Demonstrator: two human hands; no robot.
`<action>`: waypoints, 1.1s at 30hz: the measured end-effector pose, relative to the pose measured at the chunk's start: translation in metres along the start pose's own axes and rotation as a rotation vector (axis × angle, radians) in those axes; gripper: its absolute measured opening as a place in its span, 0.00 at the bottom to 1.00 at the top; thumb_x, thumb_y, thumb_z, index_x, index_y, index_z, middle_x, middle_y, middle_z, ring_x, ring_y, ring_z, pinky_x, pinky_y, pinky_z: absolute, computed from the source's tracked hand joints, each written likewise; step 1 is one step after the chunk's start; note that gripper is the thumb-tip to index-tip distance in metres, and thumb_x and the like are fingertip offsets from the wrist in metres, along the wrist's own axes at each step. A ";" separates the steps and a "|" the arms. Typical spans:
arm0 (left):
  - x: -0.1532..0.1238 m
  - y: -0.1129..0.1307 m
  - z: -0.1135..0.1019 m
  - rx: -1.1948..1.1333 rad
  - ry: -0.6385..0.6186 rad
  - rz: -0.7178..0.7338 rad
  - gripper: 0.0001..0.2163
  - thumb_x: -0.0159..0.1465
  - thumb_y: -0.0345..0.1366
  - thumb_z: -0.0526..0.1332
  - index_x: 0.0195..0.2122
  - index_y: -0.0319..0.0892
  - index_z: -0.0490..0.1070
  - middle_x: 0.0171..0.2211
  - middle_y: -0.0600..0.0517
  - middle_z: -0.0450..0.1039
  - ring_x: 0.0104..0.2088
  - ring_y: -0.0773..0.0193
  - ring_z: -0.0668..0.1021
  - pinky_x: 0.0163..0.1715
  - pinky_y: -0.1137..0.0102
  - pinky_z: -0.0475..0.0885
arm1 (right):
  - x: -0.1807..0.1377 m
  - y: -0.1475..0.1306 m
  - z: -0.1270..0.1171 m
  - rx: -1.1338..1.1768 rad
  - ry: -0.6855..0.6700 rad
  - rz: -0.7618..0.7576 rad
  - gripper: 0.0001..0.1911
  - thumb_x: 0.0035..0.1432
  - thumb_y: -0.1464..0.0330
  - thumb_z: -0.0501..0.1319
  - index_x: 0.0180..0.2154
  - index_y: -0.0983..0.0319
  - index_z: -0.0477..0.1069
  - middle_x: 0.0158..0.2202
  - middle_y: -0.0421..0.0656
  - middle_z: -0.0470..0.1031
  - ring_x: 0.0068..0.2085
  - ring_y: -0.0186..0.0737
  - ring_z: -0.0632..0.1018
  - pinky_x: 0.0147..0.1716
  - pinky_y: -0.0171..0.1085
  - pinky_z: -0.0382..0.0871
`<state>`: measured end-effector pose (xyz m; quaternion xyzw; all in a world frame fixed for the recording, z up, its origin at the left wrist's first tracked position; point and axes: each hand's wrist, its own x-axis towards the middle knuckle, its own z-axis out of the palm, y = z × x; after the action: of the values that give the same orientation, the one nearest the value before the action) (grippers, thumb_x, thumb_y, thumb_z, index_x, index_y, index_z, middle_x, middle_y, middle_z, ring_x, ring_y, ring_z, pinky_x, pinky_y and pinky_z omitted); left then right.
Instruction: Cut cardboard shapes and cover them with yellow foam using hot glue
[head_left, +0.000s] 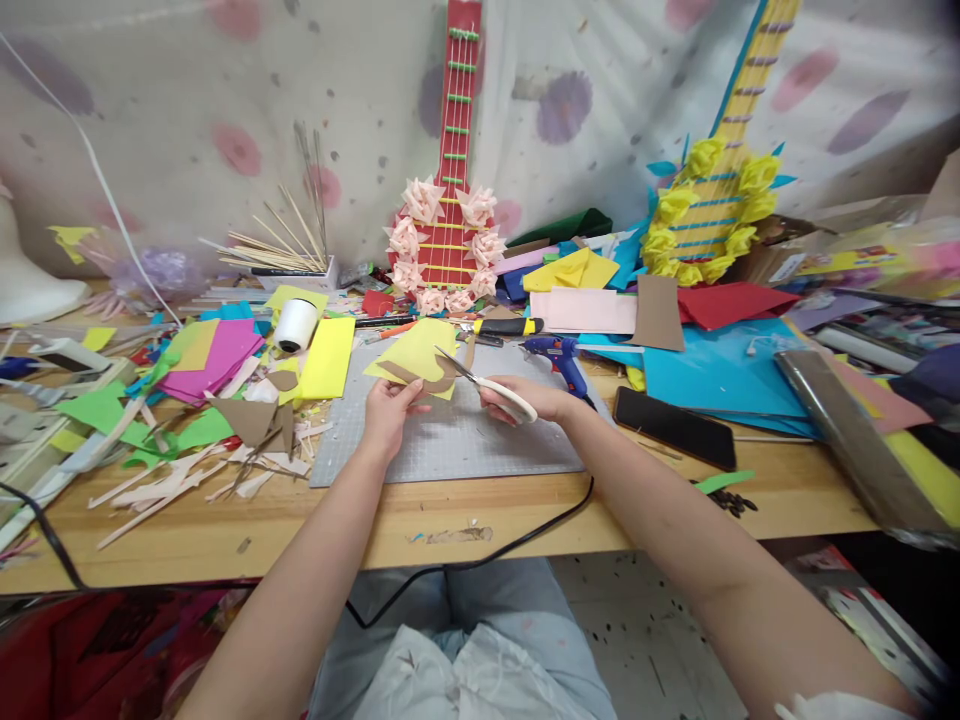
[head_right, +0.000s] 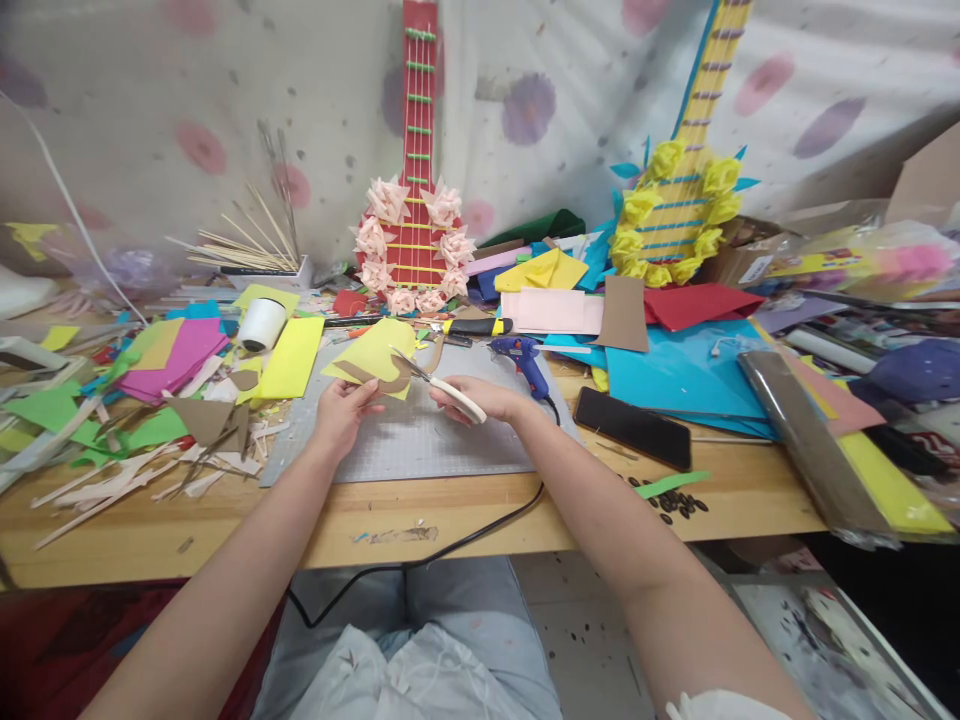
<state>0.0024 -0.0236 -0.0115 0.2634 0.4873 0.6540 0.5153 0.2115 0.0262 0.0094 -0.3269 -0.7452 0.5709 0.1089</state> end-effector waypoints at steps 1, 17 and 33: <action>0.000 0.000 0.000 -0.003 -0.002 -0.003 0.16 0.42 0.30 0.69 0.32 0.37 0.67 0.28 0.52 0.75 0.25 0.66 0.77 0.18 0.76 0.72 | 0.000 0.000 0.000 0.012 0.003 0.004 0.25 0.52 0.45 0.53 0.29 0.62 0.58 0.16 0.34 0.61 0.17 0.27 0.62 0.16 0.30 0.53; 0.001 -0.001 0.000 -0.036 -0.020 -0.050 0.13 0.45 0.28 0.67 0.33 0.36 0.70 0.31 0.49 0.76 0.26 0.67 0.78 0.20 0.76 0.73 | 0.005 -0.003 0.003 0.084 0.064 0.056 0.24 0.48 0.47 0.57 0.27 0.62 0.58 0.14 0.32 0.58 0.15 0.26 0.60 0.14 0.29 0.50; 0.006 0.000 -0.005 0.042 0.086 0.128 0.14 0.45 0.35 0.67 0.29 0.39 0.62 0.21 0.57 0.71 0.23 0.68 0.75 0.24 0.72 0.72 | -0.007 -0.009 -0.005 -0.082 -0.067 0.012 0.25 0.50 0.46 0.56 0.27 0.62 0.57 0.20 0.35 0.63 0.20 0.27 0.64 0.18 0.30 0.56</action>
<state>-0.0040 -0.0200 -0.0143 0.2763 0.5046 0.6861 0.4453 0.2167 0.0244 0.0210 -0.3164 -0.7691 0.5512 0.0669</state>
